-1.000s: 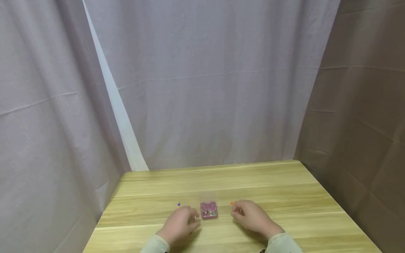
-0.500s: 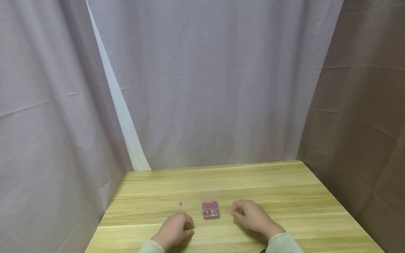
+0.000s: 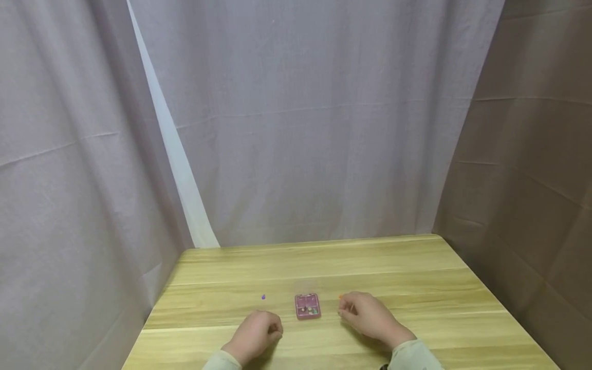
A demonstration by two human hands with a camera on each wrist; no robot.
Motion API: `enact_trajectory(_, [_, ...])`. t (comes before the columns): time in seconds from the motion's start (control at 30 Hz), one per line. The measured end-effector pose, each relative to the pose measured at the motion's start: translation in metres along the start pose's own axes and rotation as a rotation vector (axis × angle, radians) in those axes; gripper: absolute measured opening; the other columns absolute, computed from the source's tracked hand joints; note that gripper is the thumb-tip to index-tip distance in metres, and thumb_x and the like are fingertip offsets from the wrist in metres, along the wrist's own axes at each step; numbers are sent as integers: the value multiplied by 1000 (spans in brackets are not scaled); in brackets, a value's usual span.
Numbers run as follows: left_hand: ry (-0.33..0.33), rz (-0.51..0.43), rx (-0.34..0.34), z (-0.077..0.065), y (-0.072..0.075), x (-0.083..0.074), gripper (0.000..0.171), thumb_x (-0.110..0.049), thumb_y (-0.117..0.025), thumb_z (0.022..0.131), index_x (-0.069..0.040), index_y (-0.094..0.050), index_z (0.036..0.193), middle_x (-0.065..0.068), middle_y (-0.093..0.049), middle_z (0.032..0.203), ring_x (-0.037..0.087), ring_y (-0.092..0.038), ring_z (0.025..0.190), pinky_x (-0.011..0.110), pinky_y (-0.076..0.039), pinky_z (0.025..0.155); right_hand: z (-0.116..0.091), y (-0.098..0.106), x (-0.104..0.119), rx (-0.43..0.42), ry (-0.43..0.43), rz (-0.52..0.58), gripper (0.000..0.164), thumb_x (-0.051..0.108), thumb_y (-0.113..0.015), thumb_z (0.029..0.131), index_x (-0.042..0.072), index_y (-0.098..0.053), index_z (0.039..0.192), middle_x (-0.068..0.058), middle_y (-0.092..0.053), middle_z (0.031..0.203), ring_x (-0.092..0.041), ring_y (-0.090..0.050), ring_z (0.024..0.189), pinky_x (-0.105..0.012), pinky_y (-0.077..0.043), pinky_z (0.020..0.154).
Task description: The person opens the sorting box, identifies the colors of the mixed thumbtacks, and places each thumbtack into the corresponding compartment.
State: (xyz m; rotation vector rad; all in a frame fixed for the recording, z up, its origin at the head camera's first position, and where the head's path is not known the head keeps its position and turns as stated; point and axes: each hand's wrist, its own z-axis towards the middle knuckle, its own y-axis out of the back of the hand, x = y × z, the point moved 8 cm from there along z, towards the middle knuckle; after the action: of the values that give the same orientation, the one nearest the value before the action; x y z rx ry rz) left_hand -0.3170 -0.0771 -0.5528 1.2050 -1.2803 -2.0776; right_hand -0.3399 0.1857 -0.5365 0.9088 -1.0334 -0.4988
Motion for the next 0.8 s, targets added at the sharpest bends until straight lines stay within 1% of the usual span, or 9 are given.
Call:
enact_trajectory(0.23, [-1,-4,-16,1,0,5,11,-18,-76,81,-25,-70,75,-18,-69,76,-3,-57,73,29,-58,73,0,0,2,5,5,4,8,27,-70,90,31,-65,84,17,-61,77,-1,-53,64,-26,-51,57])
enact_trajectory(0.3, [8,-10,-21,1,3,4,11,-17,-75,82,-25,-70,75,-17,-68,76,-2,-57,73,29,-58,73,0,-1,1,7,5,7,8,28,-69,90,31,-65,85,17,-62,78,-1,-53,65,-26,-51,58])
enact_trajectory(0.43, [4,-26,-46,3,11,0,12,-12,-73,83,-22,-71,77,-15,-68,77,-1,-57,73,30,-58,72,0,-3,-1,13,6,18,5,29,-68,91,30,-66,86,16,-63,79,-1,-55,66,-26,-52,59])
enact_trajectory(0.53, [-6,-23,-73,8,19,-2,12,-10,-71,84,-21,-71,78,-14,-67,76,0,-56,73,33,-58,73,0,-3,-1,17,8,22,5,30,-68,91,28,-66,87,16,-64,80,-2,-55,67,-27,-53,59])
enact_trajectory(0.63, [-18,1,-103,14,24,-3,12,-11,-71,84,-21,-71,78,-15,-67,75,0,-56,74,41,-57,87,0,-4,-2,12,9,16,5,31,-68,91,29,-66,87,17,-63,79,-1,-55,68,-27,-53,61])
enact_trajectory(0.7, [-22,11,-111,18,25,-5,10,-12,-72,84,-20,-71,78,-14,-67,75,1,-56,74,43,-57,88,0,-4,-3,9,10,7,5,31,-68,91,31,-66,86,18,-62,79,-1,-54,68,-28,-53,61])
enact_trajectory(0.77, [-23,19,-112,24,25,-8,6,-14,-72,84,-18,-72,80,-12,-69,77,1,-57,75,42,-57,87,0,-4,-3,6,8,0,6,31,-69,90,32,-65,86,19,-62,79,-1,-54,68,-28,-52,61])
enact_trajectory(0.8, [-20,22,-113,27,25,-9,5,-14,-73,84,-18,-72,81,-12,-69,78,2,-57,75,40,-58,83,0,-4,-3,5,9,-2,7,31,-69,90,32,-65,85,19,-61,78,-1,-54,68,-28,-52,61])
